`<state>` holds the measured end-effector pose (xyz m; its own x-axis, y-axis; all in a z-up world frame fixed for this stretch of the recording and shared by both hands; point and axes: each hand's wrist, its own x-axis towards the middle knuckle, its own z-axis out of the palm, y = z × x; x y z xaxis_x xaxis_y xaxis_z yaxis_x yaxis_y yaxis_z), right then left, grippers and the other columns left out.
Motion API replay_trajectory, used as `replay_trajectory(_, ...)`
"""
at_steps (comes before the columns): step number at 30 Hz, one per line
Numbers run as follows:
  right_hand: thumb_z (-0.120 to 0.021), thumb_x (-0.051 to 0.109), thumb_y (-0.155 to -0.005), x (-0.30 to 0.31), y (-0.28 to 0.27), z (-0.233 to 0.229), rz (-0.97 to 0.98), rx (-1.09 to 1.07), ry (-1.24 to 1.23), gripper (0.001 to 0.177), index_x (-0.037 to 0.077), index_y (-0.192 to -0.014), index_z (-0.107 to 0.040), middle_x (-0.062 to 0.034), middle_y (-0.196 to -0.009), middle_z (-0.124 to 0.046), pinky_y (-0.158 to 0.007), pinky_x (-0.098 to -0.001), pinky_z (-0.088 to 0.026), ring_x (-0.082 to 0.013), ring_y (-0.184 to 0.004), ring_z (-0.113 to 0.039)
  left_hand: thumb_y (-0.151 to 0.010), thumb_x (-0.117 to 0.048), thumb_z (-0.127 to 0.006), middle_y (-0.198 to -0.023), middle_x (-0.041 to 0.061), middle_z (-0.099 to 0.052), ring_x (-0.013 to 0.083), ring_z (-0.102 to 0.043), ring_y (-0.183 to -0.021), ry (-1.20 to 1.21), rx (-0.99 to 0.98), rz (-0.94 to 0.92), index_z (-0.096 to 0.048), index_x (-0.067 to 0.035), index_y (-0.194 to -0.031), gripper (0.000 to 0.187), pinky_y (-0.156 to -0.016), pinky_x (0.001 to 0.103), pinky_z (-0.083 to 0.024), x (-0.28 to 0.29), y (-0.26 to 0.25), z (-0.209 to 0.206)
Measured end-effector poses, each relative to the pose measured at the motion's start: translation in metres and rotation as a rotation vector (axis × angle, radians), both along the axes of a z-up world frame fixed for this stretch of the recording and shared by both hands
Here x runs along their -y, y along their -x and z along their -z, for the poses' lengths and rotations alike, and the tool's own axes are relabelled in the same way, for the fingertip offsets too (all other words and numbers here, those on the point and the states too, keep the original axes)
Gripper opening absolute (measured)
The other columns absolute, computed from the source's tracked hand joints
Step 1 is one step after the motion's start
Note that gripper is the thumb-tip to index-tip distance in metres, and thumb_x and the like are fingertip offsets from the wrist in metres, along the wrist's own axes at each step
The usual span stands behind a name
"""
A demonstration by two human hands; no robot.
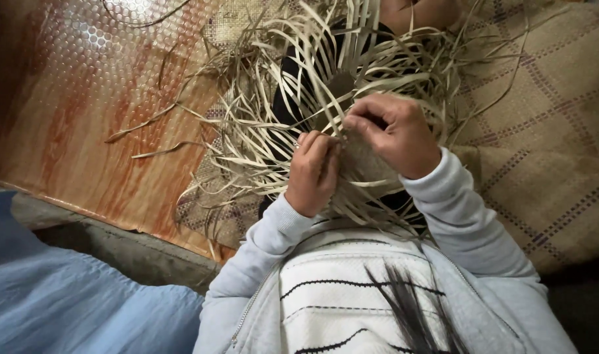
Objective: Weaving dried plant fibers together to create a basket or hat.
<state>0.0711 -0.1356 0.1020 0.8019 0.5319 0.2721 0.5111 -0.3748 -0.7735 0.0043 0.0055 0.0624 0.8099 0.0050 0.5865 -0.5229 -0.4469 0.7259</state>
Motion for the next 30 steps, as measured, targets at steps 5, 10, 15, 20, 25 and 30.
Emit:
replay_trajectory(5, -0.058, 0.010, -0.084, 0.001, 0.002, 0.008, -0.054, -0.042, 0.051, 0.009, 0.005, -0.077, -0.061, -0.0154, -0.063, -0.057, -0.057, -0.0379, -0.045, -0.0321, -0.065, -0.059, -0.082, -0.004, -0.047, -0.072, 0.009, -0.046, 0.0279, -0.045, -0.064, 0.071, -0.035, 0.050, -0.051, -0.004, -0.084, 0.004, -0.063, 0.034, -0.038, 0.000, 0.003, 0.006)
replay_trajectory(10, -0.064, 0.006, -0.078, -0.006, 0.004, 0.007, -0.027, 0.020, -0.012, 0.006, 0.007, -0.073, -0.061, -0.0103, -0.059, -0.056, -0.057, -0.0348, -0.045, -0.0305, -0.061, -0.059, -0.083, -0.004, -0.047, -0.071, 0.011, -0.047, 0.0316, -0.048, -0.065, 0.144, -0.084, 0.062, -0.052, -0.002, -0.084, 0.005, -0.063, 0.037, -0.039, 0.001, 0.004, 0.009)
replay_trajectory(15, -0.065, 0.007, -0.081, -0.003, 0.007, 0.014, 0.041, 0.044, -0.040, 0.008, 0.009, -0.074, -0.061, -0.0054, -0.058, -0.055, -0.057, -0.0293, -0.046, -0.0248, -0.058, -0.058, -0.087, -0.007, -0.044, -0.067, 0.012, -0.045, 0.0295, -0.046, -0.061, 0.351, -0.222, 0.120, -0.052, 0.001, -0.081, 0.012, -0.061, 0.036, -0.038, -0.002, 0.004, 0.020)
replay_trajectory(20, -0.069, 0.017, -0.075, 0.015, 0.030, 0.025, -0.022, -0.012, 0.197, 0.016, 0.006, -0.071, -0.058, -0.0100, -0.052, -0.056, -0.048, -0.0326, -0.043, -0.0260, -0.050, -0.057, -0.088, -0.011, -0.046, -0.069, 0.010, -0.049, 0.0227, -0.050, -0.066, 0.420, -0.363, 0.255, -0.057, 0.000, -0.086, 0.016, -0.066, 0.033, -0.039, -0.016, 0.005, 0.021)
replay_trajectory(25, -0.064, 0.016, -0.079, 0.013, 0.048, 0.010, -0.045, -0.085, 0.181, 0.014, 0.006, -0.072, -0.058, -0.0066, -0.053, -0.053, -0.046, -0.0279, -0.043, -0.0205, -0.048, -0.054, -0.087, -0.012, -0.049, -0.070, 0.011, -0.048, 0.0265, -0.050, -0.068, 0.362, -0.357, 0.261, -0.055, 0.002, -0.087, 0.015, -0.067, 0.035, -0.040, -0.020, 0.008, 0.015)
replay_trajectory(30, -0.062, 0.010, -0.081, 0.013, 0.052, 0.003, -0.045, -0.218, 0.046, 0.010, 0.006, -0.073, -0.059, -0.0030, -0.051, -0.049, -0.045, -0.0249, -0.041, -0.0146, -0.046, -0.049, -0.084, -0.010, -0.052, -0.070, 0.013, -0.048, 0.0332, -0.049, -0.068, 0.240, -0.264, 0.186, -0.054, 0.001, -0.086, 0.012, -0.066, 0.039, -0.040, -0.017, 0.007, 0.020)
